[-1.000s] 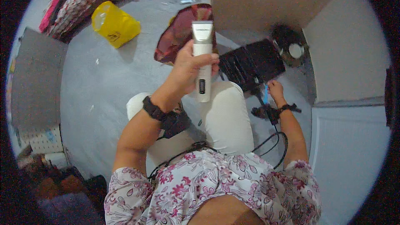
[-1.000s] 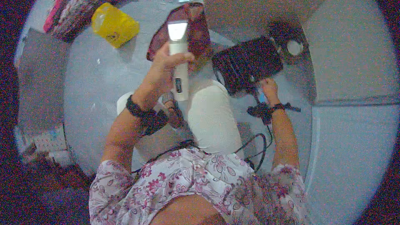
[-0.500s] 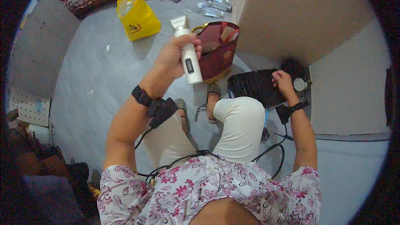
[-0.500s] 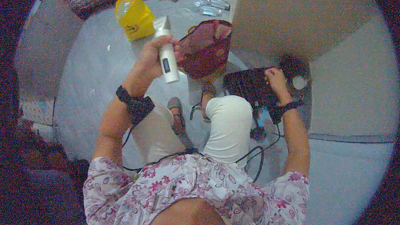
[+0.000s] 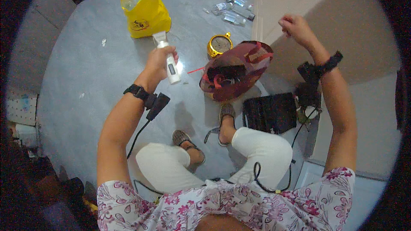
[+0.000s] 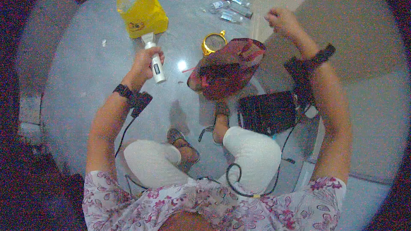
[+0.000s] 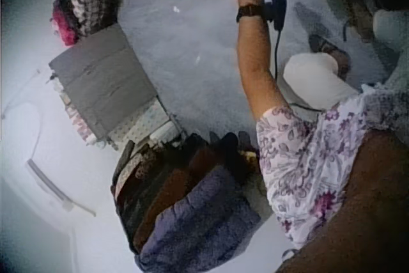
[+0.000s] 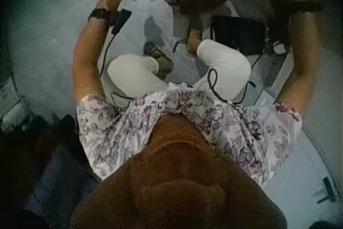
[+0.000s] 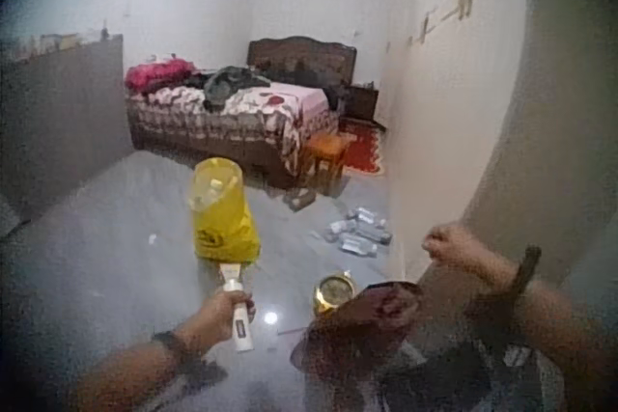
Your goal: The person cleans a black hair clipper with a comb, then switches to a white hair clipper. They clean the white clipper with the comb and a small brush, then apply oil from a small bottle to the blades.
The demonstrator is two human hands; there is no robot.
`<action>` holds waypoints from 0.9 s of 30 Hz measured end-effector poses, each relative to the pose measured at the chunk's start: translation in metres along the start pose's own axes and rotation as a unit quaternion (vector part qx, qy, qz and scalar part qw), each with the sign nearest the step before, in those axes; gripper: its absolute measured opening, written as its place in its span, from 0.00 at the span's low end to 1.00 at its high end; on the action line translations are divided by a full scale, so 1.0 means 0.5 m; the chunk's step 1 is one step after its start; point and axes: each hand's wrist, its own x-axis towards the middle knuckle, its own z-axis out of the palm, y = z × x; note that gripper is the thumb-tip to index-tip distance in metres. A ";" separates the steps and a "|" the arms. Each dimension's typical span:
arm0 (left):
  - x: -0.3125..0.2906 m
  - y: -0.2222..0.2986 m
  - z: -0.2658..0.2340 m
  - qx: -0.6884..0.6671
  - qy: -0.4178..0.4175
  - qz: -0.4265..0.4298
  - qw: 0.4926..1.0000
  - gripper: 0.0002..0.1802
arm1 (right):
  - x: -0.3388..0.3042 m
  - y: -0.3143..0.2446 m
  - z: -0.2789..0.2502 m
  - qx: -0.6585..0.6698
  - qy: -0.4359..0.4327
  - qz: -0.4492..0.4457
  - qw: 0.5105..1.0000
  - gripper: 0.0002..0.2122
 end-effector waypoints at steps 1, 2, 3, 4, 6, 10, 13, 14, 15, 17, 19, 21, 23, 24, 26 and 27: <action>0.010 -0.021 -0.022 0.003 0.006 -0.002 1.000 0.06 | 0.039 -0.009 0.005 -0.023 -0.001 -0.015 1.000 0.11; 0.029 -0.048 -0.045 0.008 0.015 -0.006 1.000 0.06 | 0.085 -0.011 0.022 -0.045 -0.003 -0.035 0.998 0.11; 0.040 -0.063 -0.068 0.019 0.022 -0.018 0.999 0.06 | 0.119 -0.020 0.038 -0.056 0.009 -0.035 0.998 0.12; 0.062 -0.089 -0.092 0.024 0.039 -0.026 0.999 0.06 | 0.176 -0.016 0.076 -0.068 0.014 -0.053 0.996 0.12; 0.092 -0.139 -0.135 0.032 0.068 -0.050 0.996 0.07 | 0.273 -0.017 0.160 -0.135 0.008 -0.072 0.988 0.13; 0.156 -0.216 -0.193 0.025 0.120 -0.062 0.990 0.13 | 0.403 0.022 0.339 -0.273 -0.046 -0.062 0.959 0.13; 0.174 -0.262 -0.219 0.020 0.144 -0.057 0.988 0.16 | 0.449 0.057 0.431 -0.323 -0.091 -0.079 0.939 0.13; 0.177 -0.274 -0.223 0.015 0.144 -0.051 0.988 0.17 | 0.462 0.072 0.460 -0.306 -0.111 -0.073 0.943 0.13; 0.184 -0.282 -0.229 0.031 0.149 -0.063 0.986 0.16 | 0.473 0.080 0.486 -0.287 -0.126 -0.069 0.947 0.13; 0.195 -0.297 -0.235 0.020 0.180 -0.076 0.981 0.16 | 0.505 0.097 0.530 -0.283 -0.146 -0.087 0.944 0.13; 0.200 -0.310 -0.241 0.004 0.203 -0.098 0.974 0.16 | 0.531 0.111 0.577 -0.265 -0.155 -0.095 0.947 0.14; 0.205 -0.321 -0.247 0.019 0.189 -0.073 0.979 0.15 | 0.562 0.133 0.616 -0.247 -0.154 -0.080 0.953 0.15; 0.200 -0.334 -0.249 0.022 0.227 -0.093 0.969 0.14 | 0.586 0.161 0.655 -0.240 -0.164 -0.068 0.954 0.17; 0.200 -0.336 -0.249 0.014 0.231 -0.067 0.971 0.14 | 0.604 0.178 0.678 -0.239 -0.173 -0.057 0.954 0.18; 0.196 -0.342 -0.248 0.023 0.252 -0.061 0.965 0.14 | 0.631 0.206 0.711 -0.247 -0.187 -0.063 0.949 0.19; 0.196 -0.342 -0.247 0.037 0.246 -0.050 0.967 0.14 | 0.650 0.216 0.733 -0.243 -0.187 -0.075 0.949 0.20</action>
